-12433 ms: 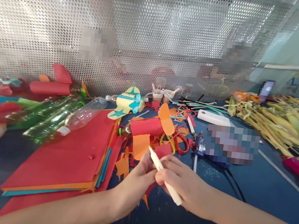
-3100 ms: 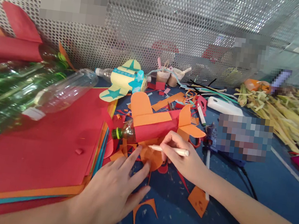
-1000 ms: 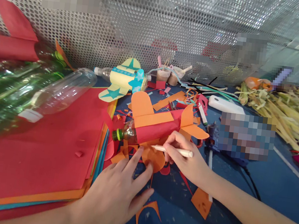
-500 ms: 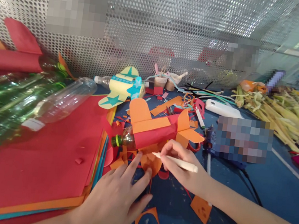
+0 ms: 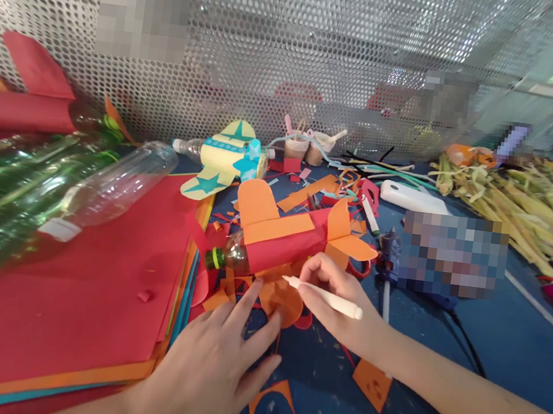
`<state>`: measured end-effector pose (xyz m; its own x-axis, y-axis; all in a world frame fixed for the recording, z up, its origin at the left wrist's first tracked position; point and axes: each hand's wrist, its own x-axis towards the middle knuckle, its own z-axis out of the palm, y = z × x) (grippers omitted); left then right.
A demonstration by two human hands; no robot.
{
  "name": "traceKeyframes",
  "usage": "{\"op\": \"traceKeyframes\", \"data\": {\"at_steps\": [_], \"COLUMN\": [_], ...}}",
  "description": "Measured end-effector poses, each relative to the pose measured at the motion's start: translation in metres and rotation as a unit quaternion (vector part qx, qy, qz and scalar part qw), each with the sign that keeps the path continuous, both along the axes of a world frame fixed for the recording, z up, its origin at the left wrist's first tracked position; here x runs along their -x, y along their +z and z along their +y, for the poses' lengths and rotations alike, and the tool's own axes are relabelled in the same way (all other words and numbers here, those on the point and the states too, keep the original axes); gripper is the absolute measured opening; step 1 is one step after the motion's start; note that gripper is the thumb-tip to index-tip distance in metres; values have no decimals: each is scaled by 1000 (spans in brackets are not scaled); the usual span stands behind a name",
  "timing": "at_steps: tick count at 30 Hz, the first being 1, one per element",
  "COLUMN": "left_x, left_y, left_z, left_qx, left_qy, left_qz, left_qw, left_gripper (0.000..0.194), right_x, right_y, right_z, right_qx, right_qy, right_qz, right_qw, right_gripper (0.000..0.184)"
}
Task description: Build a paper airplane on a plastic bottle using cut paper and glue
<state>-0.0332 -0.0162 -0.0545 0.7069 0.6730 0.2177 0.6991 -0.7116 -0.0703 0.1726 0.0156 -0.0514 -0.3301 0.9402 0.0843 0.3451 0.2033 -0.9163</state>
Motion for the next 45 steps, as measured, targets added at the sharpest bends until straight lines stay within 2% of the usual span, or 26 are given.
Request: {"op": "traceKeyframes", "data": {"at_steps": [10, 28, 39, 45], "left_x": [-2, -1, -1, 0], "left_y": [2, -3, -4, -4], "left_z": [-1, 0, 0, -2], "left_qx": [8, -3, 0, 14], "left_qy": [7, 1, 0, 9], "left_qz": [14, 0, -7, 6], "left_qw": [1000, 1000, 1000, 1000], "left_gripper": [29, 29, 32, 31], "right_x": [0, -1, -1, -2], "right_y": [-2, -5, -3, -4], "right_z": [1, 3, 4, 4], "right_qx": [11, -10, 18, 6], "right_qy": [-55, -37, -27, -33], "right_qz": [17, -47, -32, -36], "right_qw": [998, 998, 999, 999], "right_gripper": [16, 18, 18, 19]}}
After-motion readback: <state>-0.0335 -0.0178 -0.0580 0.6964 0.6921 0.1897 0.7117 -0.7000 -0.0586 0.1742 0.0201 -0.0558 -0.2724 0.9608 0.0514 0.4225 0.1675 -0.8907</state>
